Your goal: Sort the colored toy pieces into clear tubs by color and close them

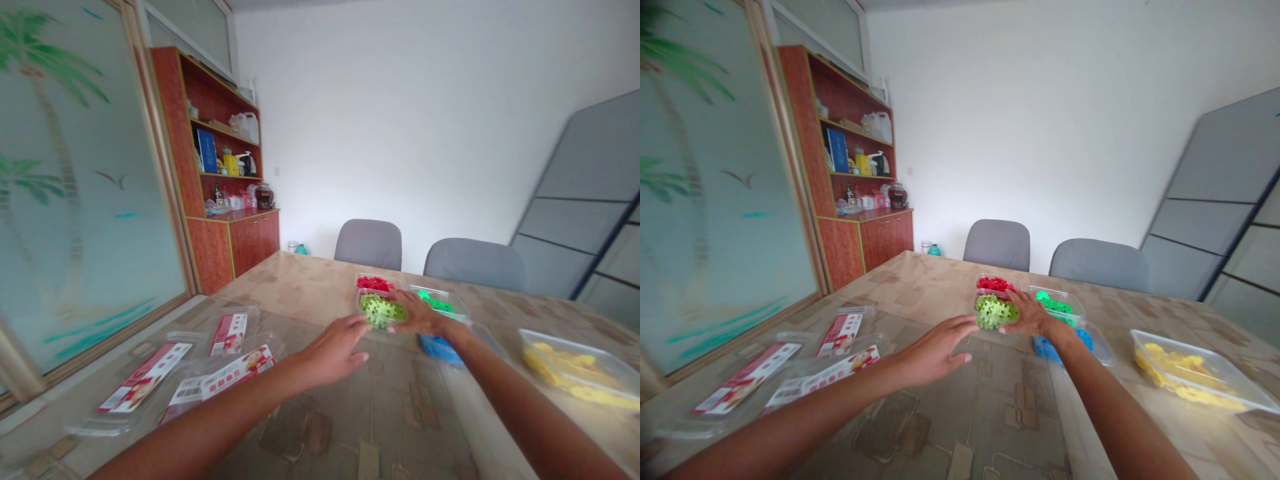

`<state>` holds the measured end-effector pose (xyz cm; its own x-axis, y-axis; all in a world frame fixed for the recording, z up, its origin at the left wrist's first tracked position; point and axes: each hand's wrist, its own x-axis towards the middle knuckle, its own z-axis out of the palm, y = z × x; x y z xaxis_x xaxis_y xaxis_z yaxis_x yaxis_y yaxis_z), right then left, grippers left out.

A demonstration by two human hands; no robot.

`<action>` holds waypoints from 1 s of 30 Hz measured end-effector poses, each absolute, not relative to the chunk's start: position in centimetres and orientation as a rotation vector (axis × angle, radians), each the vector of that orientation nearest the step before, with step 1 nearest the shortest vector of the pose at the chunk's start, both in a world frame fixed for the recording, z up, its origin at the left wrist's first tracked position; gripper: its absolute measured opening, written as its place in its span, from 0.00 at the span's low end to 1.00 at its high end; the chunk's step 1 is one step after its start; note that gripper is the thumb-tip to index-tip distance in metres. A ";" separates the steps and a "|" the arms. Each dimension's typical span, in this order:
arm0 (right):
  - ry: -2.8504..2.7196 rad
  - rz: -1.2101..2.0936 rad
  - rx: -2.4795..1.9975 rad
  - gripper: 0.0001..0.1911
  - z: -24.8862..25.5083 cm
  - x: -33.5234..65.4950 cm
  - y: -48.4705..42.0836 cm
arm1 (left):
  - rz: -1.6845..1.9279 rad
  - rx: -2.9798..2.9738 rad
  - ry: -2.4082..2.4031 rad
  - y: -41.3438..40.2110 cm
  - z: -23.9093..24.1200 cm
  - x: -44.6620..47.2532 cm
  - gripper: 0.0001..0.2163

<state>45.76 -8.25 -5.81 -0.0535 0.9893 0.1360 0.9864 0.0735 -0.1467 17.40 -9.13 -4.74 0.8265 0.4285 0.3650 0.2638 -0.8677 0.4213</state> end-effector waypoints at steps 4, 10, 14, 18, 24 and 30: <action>-2.156 0.104 -2.072 0.55 -5.9 46.1 -7.3 | 0.757 2.452 0.774 -4.6 -5.7 19.5 0.20; -2.178 0.091 -2.024 0.56 -6.6 46.3 -7.6 | 0.865 2.304 0.929 -1.7 -7.6 22.4 0.17; -2.157 0.043 -1.953 0.53 -6.2 46.4 -8.5 | 0.976 2.290 0.922 -2.4 -8.2 23.3 0.17; -2.129 0.001 -1.880 0.48 -5.5 48.0 -11.0 | 1.062 2.327 0.851 -4.1 -8.6 23.0 0.19; -2.037 -0.097 -1.911 0.44 -7.2 51.6 -15.7 | 1.035 2.533 0.685 -6.9 -7.7 22.8 0.19; -1.765 -0.312 -2.079 0.38 -9.2 55.7 -17.8 | 0.848 2.512 0.477 -9.4 -6.5 24.1 0.16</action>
<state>55.70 -17.80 -9.24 0.1807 0.8923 0.4137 0.9800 -0.1278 -0.1523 24.12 -9.39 -6.48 0.7520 0.4499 0.4817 0.1775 -0.8420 0.5093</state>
